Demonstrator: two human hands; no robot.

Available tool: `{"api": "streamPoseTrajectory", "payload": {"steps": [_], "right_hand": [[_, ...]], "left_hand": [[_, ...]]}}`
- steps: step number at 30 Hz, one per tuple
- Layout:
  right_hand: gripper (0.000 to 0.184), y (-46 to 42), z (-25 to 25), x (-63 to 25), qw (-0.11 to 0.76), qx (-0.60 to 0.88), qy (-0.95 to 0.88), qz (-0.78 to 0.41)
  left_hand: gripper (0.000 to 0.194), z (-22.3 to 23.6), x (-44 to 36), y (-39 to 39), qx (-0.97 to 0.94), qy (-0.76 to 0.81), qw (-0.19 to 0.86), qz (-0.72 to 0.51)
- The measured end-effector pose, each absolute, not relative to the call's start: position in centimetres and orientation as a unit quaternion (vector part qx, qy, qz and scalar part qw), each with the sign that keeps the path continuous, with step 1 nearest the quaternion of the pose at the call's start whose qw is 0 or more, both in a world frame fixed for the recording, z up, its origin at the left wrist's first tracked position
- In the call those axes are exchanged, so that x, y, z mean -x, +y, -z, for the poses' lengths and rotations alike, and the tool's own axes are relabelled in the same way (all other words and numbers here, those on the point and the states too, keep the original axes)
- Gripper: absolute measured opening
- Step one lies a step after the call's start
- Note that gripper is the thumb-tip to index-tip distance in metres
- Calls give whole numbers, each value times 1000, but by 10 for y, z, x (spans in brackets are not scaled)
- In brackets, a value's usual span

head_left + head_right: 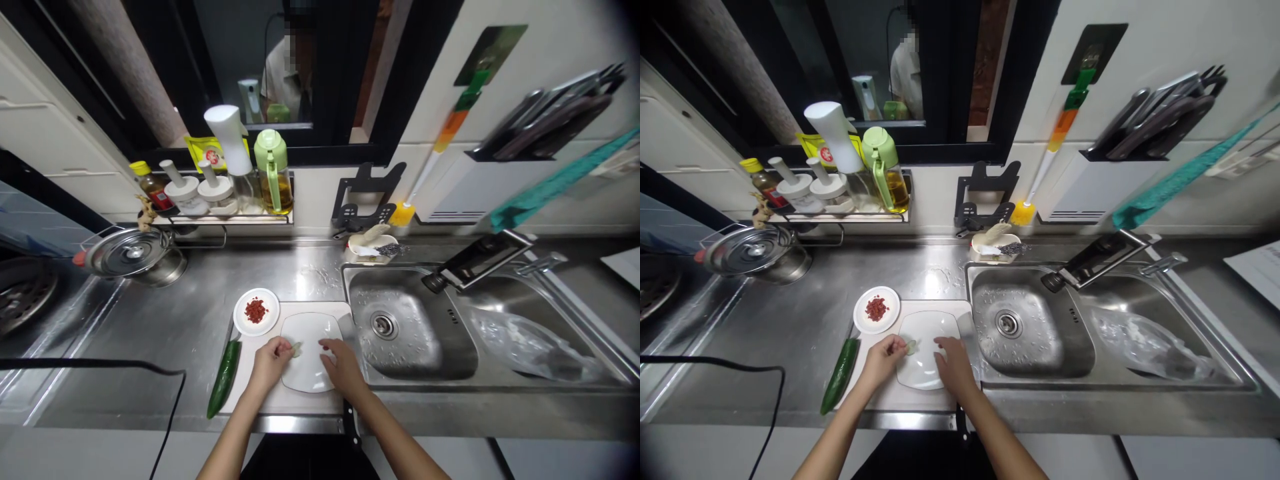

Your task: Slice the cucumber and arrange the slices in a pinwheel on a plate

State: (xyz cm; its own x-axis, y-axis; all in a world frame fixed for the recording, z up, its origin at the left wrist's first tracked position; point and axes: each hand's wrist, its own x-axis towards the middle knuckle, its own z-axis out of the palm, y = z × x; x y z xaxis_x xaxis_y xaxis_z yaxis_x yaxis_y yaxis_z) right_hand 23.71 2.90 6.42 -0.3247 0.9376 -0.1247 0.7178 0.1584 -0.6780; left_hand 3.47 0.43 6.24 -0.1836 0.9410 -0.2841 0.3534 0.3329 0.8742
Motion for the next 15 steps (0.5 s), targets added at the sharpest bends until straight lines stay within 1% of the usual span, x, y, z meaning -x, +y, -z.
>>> {"api": "streamPoseTrajectory", "payload": {"steps": [2, 4, 7, 9, 12, 15], "right_hand": [[31, 33, -68, -229, 197, 525, -746, -360], [26, 36, -72, -223, 208, 503, -748, -379], [16, 39, -77, -222, 199, 504, -745, -389], [14, 40, -79, -223, 188, 513, -740, -391], [14, 39, -81, -227, 182, 516, -740, -391], [15, 39, -86, -229, 176, 514, -743, -390]], "left_hand": [[18, -66, -44, 6, -482, 665, 462, -334], [18, -70, -50, 7, -485, 650, 483, -332], [19, -72, -55, 8, -473, 633, 513, -335], [22, -71, -57, 7, -455, 627, 529, -346], [30, -69, -58, 7, -389, 626, 570, -362], [41, -67, -62, 6, -264, 631, 645, -343]]}}
